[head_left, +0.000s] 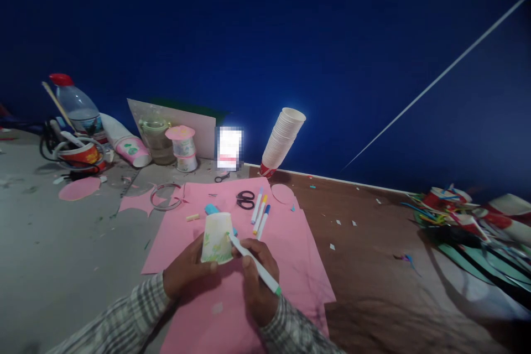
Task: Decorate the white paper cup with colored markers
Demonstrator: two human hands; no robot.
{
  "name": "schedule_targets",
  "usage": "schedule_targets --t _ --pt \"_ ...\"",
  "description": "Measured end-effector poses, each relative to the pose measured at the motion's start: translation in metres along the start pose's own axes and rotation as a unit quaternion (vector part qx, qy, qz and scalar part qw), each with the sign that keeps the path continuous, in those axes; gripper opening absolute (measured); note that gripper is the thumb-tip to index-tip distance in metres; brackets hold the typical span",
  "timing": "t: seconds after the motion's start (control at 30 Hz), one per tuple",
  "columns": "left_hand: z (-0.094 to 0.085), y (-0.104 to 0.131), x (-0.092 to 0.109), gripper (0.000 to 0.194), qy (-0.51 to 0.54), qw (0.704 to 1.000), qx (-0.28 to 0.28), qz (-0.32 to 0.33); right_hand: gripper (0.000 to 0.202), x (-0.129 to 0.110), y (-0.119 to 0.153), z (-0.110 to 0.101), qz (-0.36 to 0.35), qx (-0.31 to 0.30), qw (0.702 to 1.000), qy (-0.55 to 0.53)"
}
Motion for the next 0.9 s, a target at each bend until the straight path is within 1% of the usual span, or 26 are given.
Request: schedule_targets --t 0.43,0.67,0.9 --pt "0.0022 0.0006 0.0016 0.053 0.003 1.000 -0.001 0.000 0.022 -0.0008 0.0000 0.0005 -0.001 0.005 1.000 0.001" --pt "0.0056 0.0005 0.0058 0.049 -0.002 1.000 -0.006 0.013 0.023 -0.0002 0.0005 0.0012 -0.001 -0.003 1.000 -0.011" --pt "0.0042 0.0000 0.0062 0.051 -0.006 1.000 -0.005 0.010 0.023 0.0004 0.0013 0.0011 0.000 0.002 1.000 -0.017"
Point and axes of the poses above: each hand's wrist, its own y-axis away from the middle knuckle, its own z-axis out of the palm, x = y × z, the point moved 3 cm from there along -y, towards the middle knuckle, and after that the axes turned 5 degrees about -x, right-handed, at the moved point
